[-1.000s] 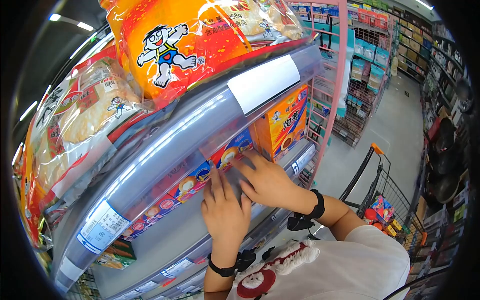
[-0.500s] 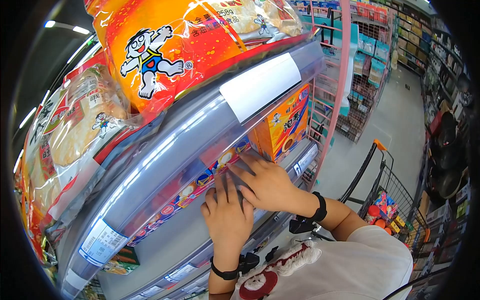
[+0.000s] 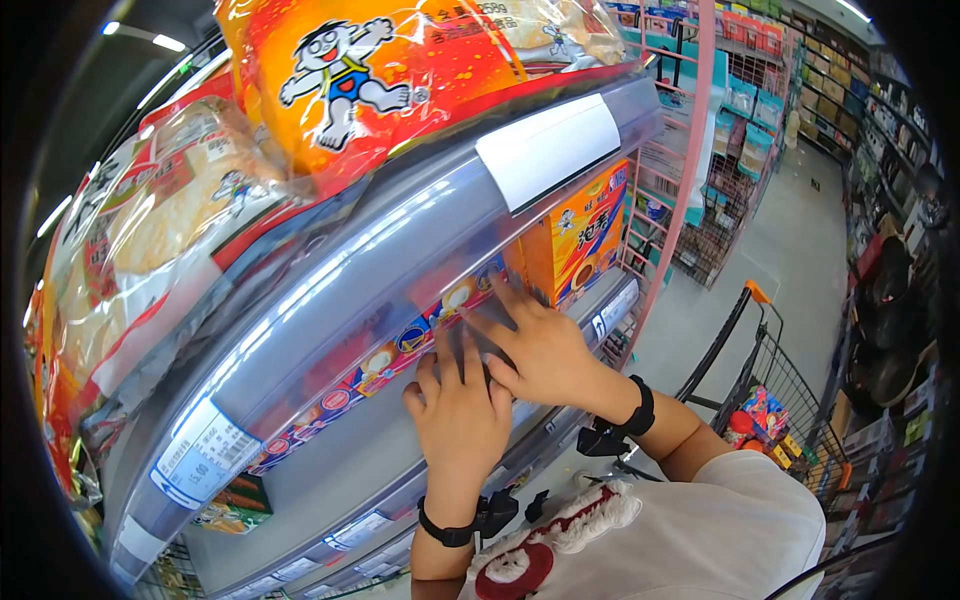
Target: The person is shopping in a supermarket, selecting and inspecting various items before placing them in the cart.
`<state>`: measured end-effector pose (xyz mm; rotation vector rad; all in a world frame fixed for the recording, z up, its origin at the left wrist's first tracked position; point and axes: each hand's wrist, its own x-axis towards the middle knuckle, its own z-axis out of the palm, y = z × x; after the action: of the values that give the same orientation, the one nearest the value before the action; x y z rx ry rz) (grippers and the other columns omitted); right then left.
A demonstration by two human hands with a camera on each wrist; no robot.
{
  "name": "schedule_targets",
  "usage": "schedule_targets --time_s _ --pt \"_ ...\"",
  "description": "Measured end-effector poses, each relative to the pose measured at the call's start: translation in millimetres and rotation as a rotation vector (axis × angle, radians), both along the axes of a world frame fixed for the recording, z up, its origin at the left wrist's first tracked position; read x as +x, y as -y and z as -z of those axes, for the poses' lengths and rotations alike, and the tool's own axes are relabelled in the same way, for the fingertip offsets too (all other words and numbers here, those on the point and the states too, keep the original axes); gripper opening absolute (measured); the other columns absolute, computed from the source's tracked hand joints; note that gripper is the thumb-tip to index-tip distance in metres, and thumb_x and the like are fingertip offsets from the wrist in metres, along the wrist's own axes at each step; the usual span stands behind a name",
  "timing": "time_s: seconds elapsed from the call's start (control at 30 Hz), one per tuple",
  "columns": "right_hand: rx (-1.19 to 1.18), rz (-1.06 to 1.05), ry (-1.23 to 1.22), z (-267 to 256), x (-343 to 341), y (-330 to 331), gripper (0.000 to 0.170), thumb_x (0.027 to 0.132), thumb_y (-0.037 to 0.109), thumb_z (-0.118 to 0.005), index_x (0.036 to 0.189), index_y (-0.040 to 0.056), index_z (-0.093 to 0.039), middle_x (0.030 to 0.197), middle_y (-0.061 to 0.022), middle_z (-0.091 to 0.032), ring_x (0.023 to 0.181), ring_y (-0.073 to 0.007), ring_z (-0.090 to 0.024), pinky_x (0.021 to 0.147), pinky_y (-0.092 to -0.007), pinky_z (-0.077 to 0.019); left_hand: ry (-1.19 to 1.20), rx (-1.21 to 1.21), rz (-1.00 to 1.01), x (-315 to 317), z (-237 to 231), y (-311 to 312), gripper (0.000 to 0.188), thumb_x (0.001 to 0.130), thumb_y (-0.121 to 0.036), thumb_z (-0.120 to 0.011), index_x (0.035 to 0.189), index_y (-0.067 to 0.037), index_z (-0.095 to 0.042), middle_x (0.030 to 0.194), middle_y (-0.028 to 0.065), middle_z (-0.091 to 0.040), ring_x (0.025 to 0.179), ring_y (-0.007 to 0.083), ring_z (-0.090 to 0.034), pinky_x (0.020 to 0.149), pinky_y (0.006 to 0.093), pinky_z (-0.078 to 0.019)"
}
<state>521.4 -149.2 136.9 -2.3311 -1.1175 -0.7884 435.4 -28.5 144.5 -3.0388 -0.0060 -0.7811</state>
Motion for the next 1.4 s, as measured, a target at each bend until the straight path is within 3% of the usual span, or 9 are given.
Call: schedule_targets --time_s 0.3,0.53,0.67,0.77,0.9,1.03,1.27,1.4 --pt "0.073 -0.031 0.029 5 -4 -3 0.051 0.074 0.027 -0.057 0.122 0.0117 -0.050 0.127 -0.0232 -0.042 0.111 -0.0377 -0.048 0.093 -0.0459 -0.0402 0.085 -0.018 0.008 -3 4 -2 0.054 0.080 -0.029 -0.048 0.127 -0.002 -0.044 0.138 0.0186 -0.033 0.122 0.0339 -0.033 0.093 0.0503 -0.0278" --pt "0.315 -0.097 0.188 11 -31 10 0.053 0.065 0.007 -0.060 0.117 0.0021 -0.051 0.117 -0.0162 -0.051 0.110 -0.0346 -0.048 0.095 -0.0448 -0.0364 0.118 0.002 0.009 -8 5 -6 0.056 0.079 -0.025 -0.047 0.130 -0.003 -0.039 0.139 0.0152 -0.032 0.128 0.0333 -0.028 0.098 0.0557 -0.0243" --pt "0.322 -0.025 0.193 41 -65 34 0.051 0.063 0.003 -0.058 0.113 0.0032 -0.053 0.111 -0.0152 -0.054 0.108 -0.0333 -0.050 0.090 -0.0435 -0.0396 0.157 0.019 0.023 -9 7 -8 0.057 0.076 -0.027 -0.052 0.128 -0.005 -0.041 0.138 0.0144 -0.034 0.126 0.0316 -0.031 0.099 0.0521 -0.0253" --pt "0.243 0.052 0.150 76 -93 63 0.050 0.062 0.001 -0.058 0.112 0.0030 -0.053 0.109 -0.0143 -0.055 0.105 -0.0333 -0.051 0.088 -0.0432 -0.0401 0.232 -0.038 0.159 -14 4 -8 0.058 0.075 -0.021 -0.053 0.130 -0.006 -0.039 0.137 0.0122 -0.035 0.126 0.0329 -0.030 0.101 0.0512 -0.0239" --pt "0.198 0.236 -0.077 136 -136 121 0.047 0.064 0.001 -0.059 0.111 0.0044 -0.053 0.107 -0.0131 -0.055 0.103 -0.0323 -0.051 0.088 -0.0440 -0.0391 0.425 -0.249 0.486 -41 0 7 0.053 0.070 -0.011 -0.055 0.122 -0.004 -0.048 0.132 0.0164 -0.040 0.122 0.0347 -0.034 0.101 0.0489 -0.0243" --pt "0.248 0.520 -0.233 203 -178 191 0.042 0.068 0.002 -0.057 0.109 0.0046 -0.053 0.106 -0.0134 -0.055 0.104 -0.0316 -0.049 0.091 -0.0432 -0.0370 0.240 -0.475 0.775 -60 52 59 0.044 0.070 -0.006 -0.054 0.113 -0.002 -0.052 0.122 0.0166 -0.047 0.114 0.0358 -0.040 0.097 0.0468 -0.0294" --pt "0.287 1.080 -0.405 288 -263 314 0.039 0.070 0.012 -0.060 0.108 0.0030 -0.052 0.107 -0.0144 -0.052 0.104 -0.0324 -0.047 0.091 -0.0426 -0.0363 -0.291 -0.526 0.942 -79 221 180 0.031 0.071 -0.009 -0.059 0.102 -0.005 -0.057 0.107 0.0130 -0.055 0.101 0.0320 -0.049 0.088 0.0419 -0.0389" --pt "0.160 1.418 -0.481 329 -326 389 0.041 0.072 0.023 -0.063 0.107 0.0037 -0.053 0.110 -0.0154 -0.050 0.106 -0.0308 -0.045 0.091 -0.0452 -0.0343 -0.524 -0.543 1.074 -105 253 264 0.026 0.074 -0.009 -0.058 0.099 -0.003 -0.057 0.102 0.0148 -0.057 0.097 0.0331 -0.052 0.086 0.0401 -0.0402"
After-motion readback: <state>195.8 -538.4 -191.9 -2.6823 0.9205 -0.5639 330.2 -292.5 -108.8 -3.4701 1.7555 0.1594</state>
